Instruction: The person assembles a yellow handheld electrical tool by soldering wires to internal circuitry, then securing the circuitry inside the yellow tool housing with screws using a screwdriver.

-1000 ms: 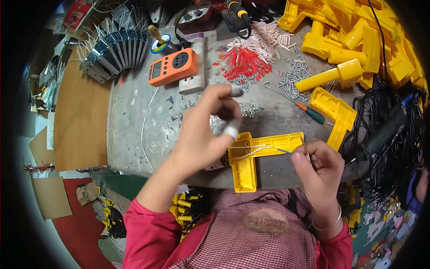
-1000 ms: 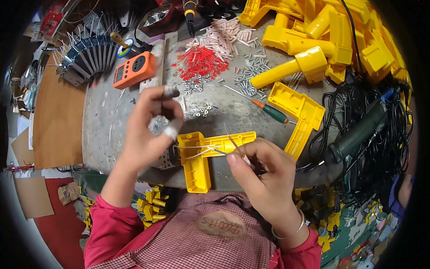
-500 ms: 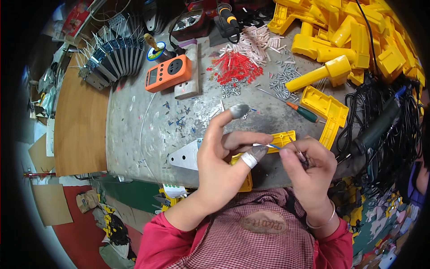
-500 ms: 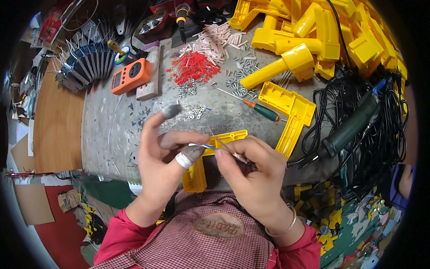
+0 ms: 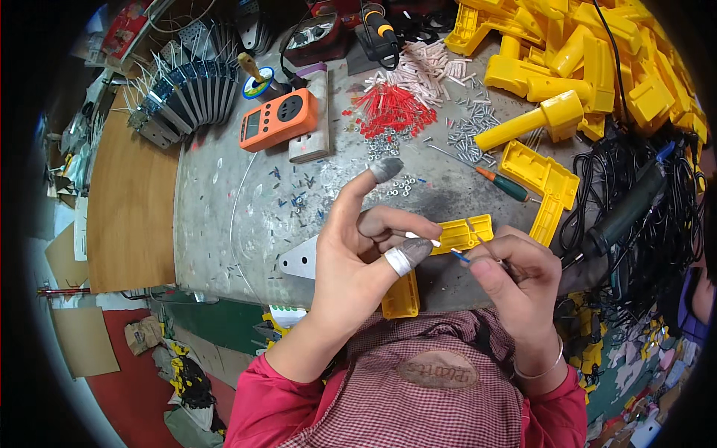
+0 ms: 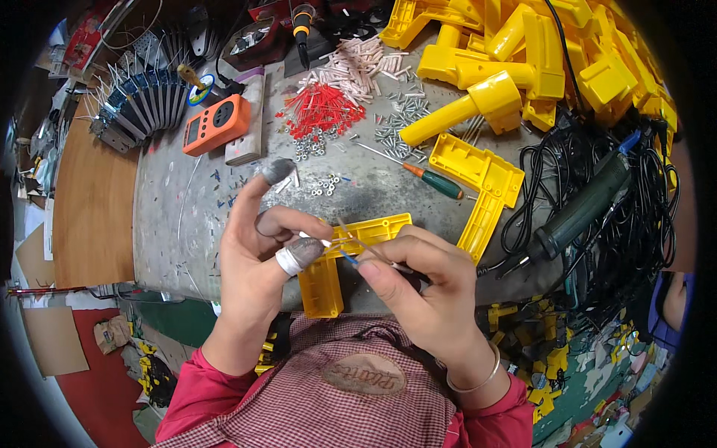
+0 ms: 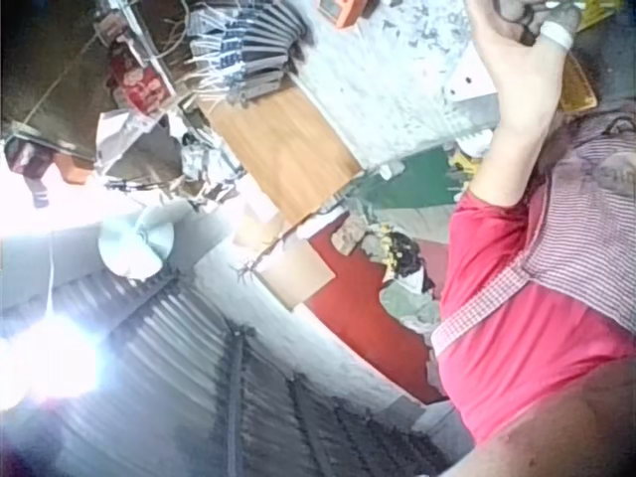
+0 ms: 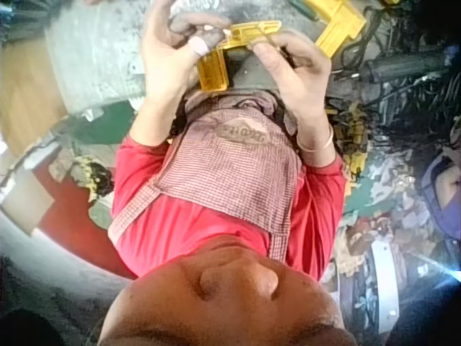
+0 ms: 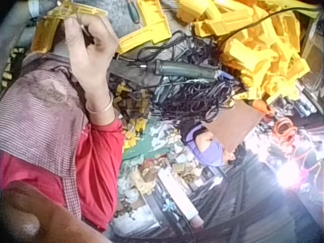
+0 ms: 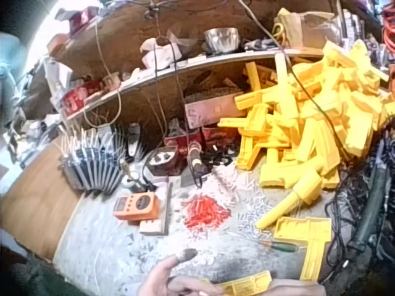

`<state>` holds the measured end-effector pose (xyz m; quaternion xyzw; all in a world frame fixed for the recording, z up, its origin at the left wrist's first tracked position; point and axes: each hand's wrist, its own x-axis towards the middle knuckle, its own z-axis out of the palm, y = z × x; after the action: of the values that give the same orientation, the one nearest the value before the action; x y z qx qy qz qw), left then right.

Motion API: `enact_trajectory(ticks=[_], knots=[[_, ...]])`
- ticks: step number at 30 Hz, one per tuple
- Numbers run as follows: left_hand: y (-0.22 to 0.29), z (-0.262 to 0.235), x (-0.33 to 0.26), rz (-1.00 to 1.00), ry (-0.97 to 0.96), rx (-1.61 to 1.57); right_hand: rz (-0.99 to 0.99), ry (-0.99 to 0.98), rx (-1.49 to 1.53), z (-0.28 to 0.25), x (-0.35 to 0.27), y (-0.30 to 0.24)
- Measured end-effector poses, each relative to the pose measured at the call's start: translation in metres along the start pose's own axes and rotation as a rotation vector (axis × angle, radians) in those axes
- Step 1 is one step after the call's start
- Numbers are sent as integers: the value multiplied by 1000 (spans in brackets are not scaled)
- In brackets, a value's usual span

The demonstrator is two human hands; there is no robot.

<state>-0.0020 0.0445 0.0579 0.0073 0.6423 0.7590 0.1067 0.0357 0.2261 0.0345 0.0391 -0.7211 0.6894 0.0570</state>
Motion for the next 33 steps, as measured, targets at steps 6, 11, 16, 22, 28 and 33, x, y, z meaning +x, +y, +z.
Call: enact_trajectory(ticks=[6, 11, 16, 22, 28, 33], knots=[[-12, -11, 0, -17, -134, -112, -8, -70, 13, 1, 3, 1], [-8, -2, -5, 24, -45, -116, 8, -68, -16, 3, 2, 1], [-3, -5, -1, -12, -25, -79, -25, -28, -18, -1, -1, -2], [-5, -2, -4, -16, -98, -117, -36, -57, -83, 1, 1, -3], [-11, -11, -6, 49, -146, 49, 5, -53, -210, -4, -7, -3], [-10, -2, -3, 6, -391, 95, 48, -76, -102, -12, -16, -5]])
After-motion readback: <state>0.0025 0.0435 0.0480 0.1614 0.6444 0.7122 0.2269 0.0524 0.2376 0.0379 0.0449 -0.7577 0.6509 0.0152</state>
